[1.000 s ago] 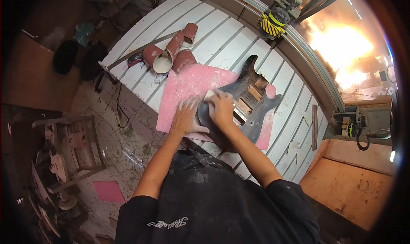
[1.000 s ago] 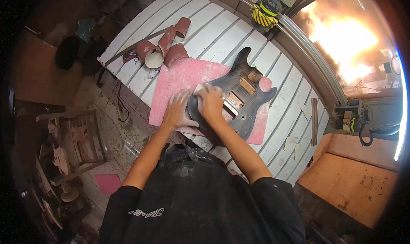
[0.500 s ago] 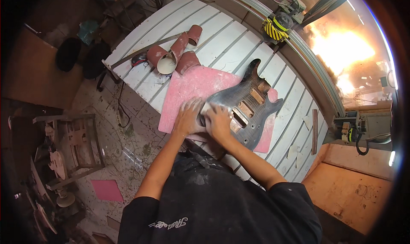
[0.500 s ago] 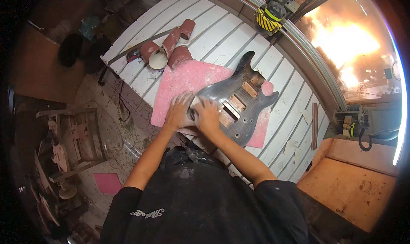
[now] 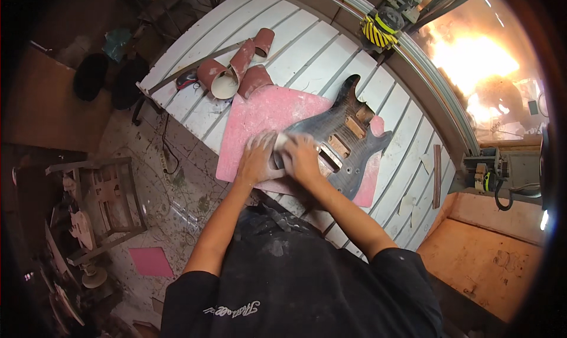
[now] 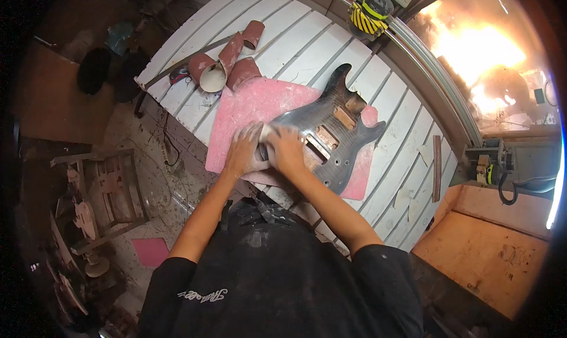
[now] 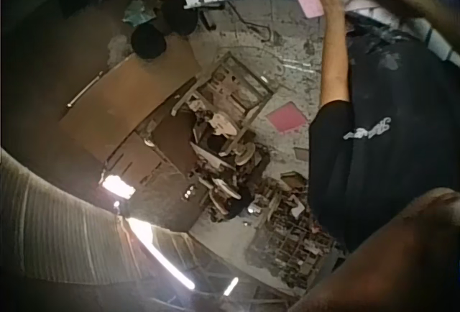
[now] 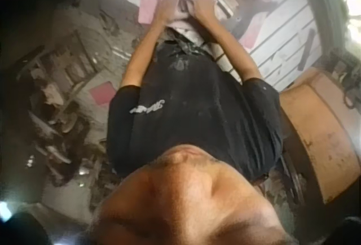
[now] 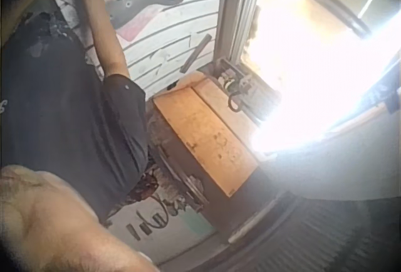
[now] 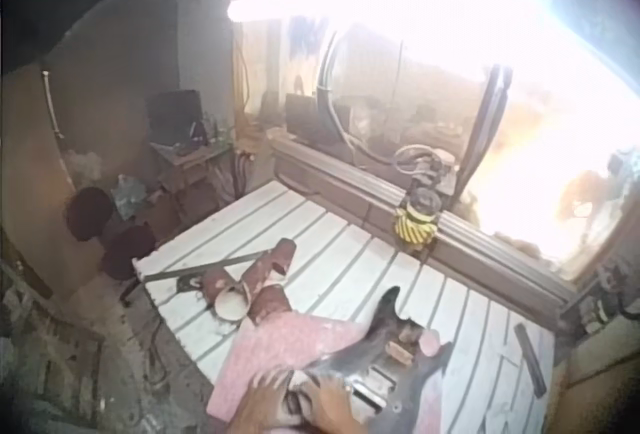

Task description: The person sands the front and sides of a wooden guitar body by hand using a sanding block, applying pressure in circular and linear motions across the surface.

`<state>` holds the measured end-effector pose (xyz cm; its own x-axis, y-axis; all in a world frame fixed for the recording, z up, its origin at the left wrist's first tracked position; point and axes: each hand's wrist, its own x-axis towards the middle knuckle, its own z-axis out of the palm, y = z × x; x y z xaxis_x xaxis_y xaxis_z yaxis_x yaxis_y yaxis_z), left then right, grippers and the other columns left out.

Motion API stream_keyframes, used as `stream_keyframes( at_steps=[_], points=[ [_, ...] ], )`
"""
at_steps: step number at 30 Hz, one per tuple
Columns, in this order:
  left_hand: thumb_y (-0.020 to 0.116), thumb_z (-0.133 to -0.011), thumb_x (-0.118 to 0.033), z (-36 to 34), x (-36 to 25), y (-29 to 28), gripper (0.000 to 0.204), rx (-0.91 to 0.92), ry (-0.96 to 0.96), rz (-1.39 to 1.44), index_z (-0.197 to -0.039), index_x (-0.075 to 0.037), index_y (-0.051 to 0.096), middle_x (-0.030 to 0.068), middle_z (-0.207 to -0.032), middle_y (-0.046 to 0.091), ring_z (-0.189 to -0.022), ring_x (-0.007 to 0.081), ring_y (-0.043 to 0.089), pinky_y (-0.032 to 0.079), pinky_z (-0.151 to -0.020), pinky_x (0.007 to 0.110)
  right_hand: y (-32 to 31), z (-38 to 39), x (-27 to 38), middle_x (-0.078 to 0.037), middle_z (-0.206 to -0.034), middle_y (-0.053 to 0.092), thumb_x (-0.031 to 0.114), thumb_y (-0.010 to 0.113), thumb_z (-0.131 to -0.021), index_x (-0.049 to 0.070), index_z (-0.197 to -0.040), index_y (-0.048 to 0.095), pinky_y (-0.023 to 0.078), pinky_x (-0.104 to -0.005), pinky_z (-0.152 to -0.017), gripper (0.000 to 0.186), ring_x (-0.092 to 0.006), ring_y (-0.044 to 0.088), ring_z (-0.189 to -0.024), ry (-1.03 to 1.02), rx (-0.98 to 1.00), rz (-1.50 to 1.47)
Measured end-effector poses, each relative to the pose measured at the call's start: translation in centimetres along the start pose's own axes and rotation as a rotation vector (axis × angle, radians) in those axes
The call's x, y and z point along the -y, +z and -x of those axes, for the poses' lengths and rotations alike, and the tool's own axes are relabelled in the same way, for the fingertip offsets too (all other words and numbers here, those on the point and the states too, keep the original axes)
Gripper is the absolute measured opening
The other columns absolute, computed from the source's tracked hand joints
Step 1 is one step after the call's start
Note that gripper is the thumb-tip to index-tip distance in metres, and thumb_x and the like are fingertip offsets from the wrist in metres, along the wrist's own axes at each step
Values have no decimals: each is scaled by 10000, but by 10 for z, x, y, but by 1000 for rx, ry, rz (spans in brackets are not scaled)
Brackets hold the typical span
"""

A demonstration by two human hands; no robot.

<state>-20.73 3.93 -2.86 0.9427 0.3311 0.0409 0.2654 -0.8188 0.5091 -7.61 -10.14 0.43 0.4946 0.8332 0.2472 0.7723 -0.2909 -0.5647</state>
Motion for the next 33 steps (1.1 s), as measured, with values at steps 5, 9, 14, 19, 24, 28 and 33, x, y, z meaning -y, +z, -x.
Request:
stream_keyframes(
  at_steps=[5,9,14,19,24,28,33],
  points=[
    [811,-802,-574,-7,2,7,931,-119,35,33,-1501,-10,565,168,-1558,556,-1512,336,429,266,-1256,541,-20,-42,-28,-118,-1360,669,203,758,-894,174,-1029,797,441,-518,-1053,143,-392,570,-1239,301,-221,43],
    [791,-885,-473,-21,6,17,530,-178,-177,265,-1236,-76,779,95,-1389,686,-1381,332,550,355,-1169,530,-61,1,-36,-126,-1324,688,243,776,-908,151,-1039,806,437,-511,-1076,163,-366,579,-1256,381,-279,-51],
    [799,-869,-517,-58,8,7,379,-42,-503,262,-1026,-177,856,43,-1239,745,-1244,338,608,402,-1077,597,-92,72,-67,-165,-1287,699,250,791,-920,92,-1049,798,461,-476,-1074,203,-346,617,-1227,506,-322,-134],
    [826,-838,-524,-49,12,4,431,-61,-392,291,-1068,-161,846,61,-1271,740,-1296,358,578,399,-1101,602,-104,152,-112,-164,-1224,701,206,790,-958,28,-1096,758,499,-376,-1016,229,-281,664,-1133,829,-574,-213],
    [880,-796,-457,-17,26,5,550,-106,-95,486,-1216,-112,798,120,-1354,717,-1353,359,565,387,-1175,503,-101,209,-129,-56,-1075,708,136,768,-976,8,-1106,696,507,-314,-936,196,-165,640,-1008,961,-598,-251],
    [868,-800,-485,-26,23,10,514,-149,-142,481,-1159,-122,810,123,-1292,733,-1307,358,588,381,-1158,535,-100,220,-129,-126,-1224,705,154,782,-950,26,-1066,716,490,-351,-1000,185,-229,644,-1104,1007,-488,-246],
    [851,-788,-555,-43,2,9,492,-113,-419,324,-1086,-165,808,137,-1206,726,-1278,367,579,366,-1116,578,-113,214,-120,-193,-1302,709,166,788,-920,46,-972,736,496,-419,-1032,140,-289,678,-1125,846,-376,197]
  ],
)
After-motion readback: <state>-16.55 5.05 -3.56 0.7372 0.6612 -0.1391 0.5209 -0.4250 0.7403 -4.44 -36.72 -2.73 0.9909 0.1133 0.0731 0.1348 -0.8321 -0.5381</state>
